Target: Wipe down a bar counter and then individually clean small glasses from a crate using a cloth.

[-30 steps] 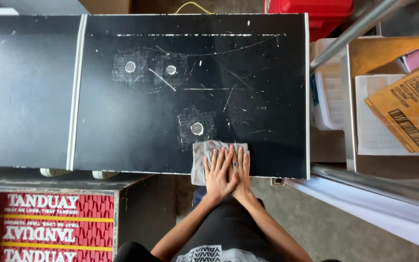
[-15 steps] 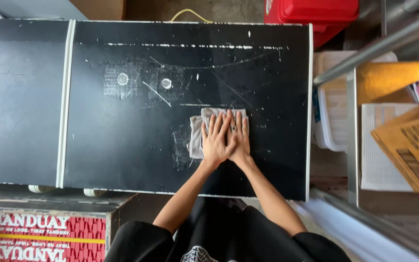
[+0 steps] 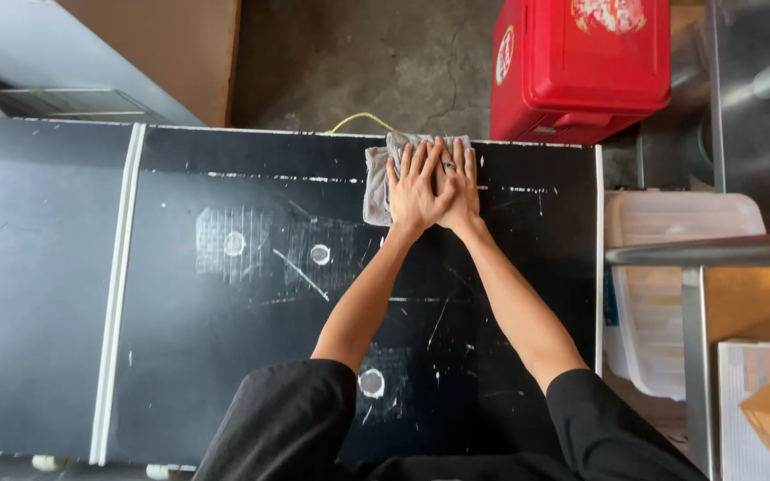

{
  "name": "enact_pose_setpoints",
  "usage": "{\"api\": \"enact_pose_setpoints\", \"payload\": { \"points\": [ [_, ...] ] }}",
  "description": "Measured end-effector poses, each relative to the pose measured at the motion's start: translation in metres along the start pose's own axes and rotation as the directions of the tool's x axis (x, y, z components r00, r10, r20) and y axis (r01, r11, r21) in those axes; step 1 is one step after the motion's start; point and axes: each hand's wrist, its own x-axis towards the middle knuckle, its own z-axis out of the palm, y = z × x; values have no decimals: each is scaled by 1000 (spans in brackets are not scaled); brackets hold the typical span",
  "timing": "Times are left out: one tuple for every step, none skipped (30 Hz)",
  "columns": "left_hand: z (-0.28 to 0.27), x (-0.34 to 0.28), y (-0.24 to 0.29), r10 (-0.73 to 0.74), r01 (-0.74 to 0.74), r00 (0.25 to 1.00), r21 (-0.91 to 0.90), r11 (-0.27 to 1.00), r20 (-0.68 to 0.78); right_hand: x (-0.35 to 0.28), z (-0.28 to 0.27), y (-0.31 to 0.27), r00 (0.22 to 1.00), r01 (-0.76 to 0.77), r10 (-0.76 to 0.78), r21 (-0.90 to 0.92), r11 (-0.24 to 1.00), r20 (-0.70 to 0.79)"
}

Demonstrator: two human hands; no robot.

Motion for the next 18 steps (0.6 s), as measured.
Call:
{"api": "enact_pose_setpoints", "payload": {
  "points": [
    [3,13,-5,2,-2,1000,-7,1000,-3,12,6,6,1000,-1,1,-8,1000,-1],
    [6,25,-9,-4,4,1000,-2,1000,22,22,12,13,1000,-18,18,-5,1000,19],
    [9,35,-12,-10,10,999,3,1000,46,31,16,19,999,-35,35,-2,999,39],
    [13,41,-13,-8,9,999,-4,1000,48,35,8,19,998,-38,39,-9,999,41],
    [16,45,-13,-10,10,998,1,1000,64,37,-2,17,993,-62,65,-28,998,102],
    [16,43,-17,-13,11,996,16,1000,89,35,-9,9,982,-90,95,-36,995,164],
    [17,36,-18,-11,9,995,19,1000,99,31,1,11,981,-98,101,-30,995,168],
    [17,30,-19,7,-9,997,12,1000,82,28,10,13,996,-59,59,-16,998,62],
    [17,24,-19,26,-27,997,6,1000,66,24,17,15,999,-19,19,-5,1000,-46],
    [12,18,-16,31,-32,997,10,999,64,17,11,8,998,-21,20,-3,1000,-52],
    [6,12,-13,50,-50,998,5,999,48,10,5,1,998,-32,33,29,999,-51],
    [2,0,-9,62,-62,997,-4,998,37,-3,-1,-6,998,-44,47,61,997,-39],
    [-3,-20,-4,60,-59,997,-4,998,42,-21,-8,-16,998,-46,48,64,997,-35],
    [-8,-38,1,67,-67,997,-7,998,34,-39,-16,-24,998,-47,48,68,997,-27],
    [-14,-57,8,75,-74,997,-10,997,26,-57,-25,-32,999,-47,48,72,996,-19],
    [-22,-81,18,82,-82,996,-14,997,30,-79,-32,-43,998,-56,57,69,996,-20],
    [-30,-105,28,79,-78,996,-24,997,36,-101,-39,-54,997,-78,77,63,995,18],
    [-37,-127,39,75,-74,996,-37,997,40,-122,-47,-63,994,-99,96,55,994,56]
  ]
}}
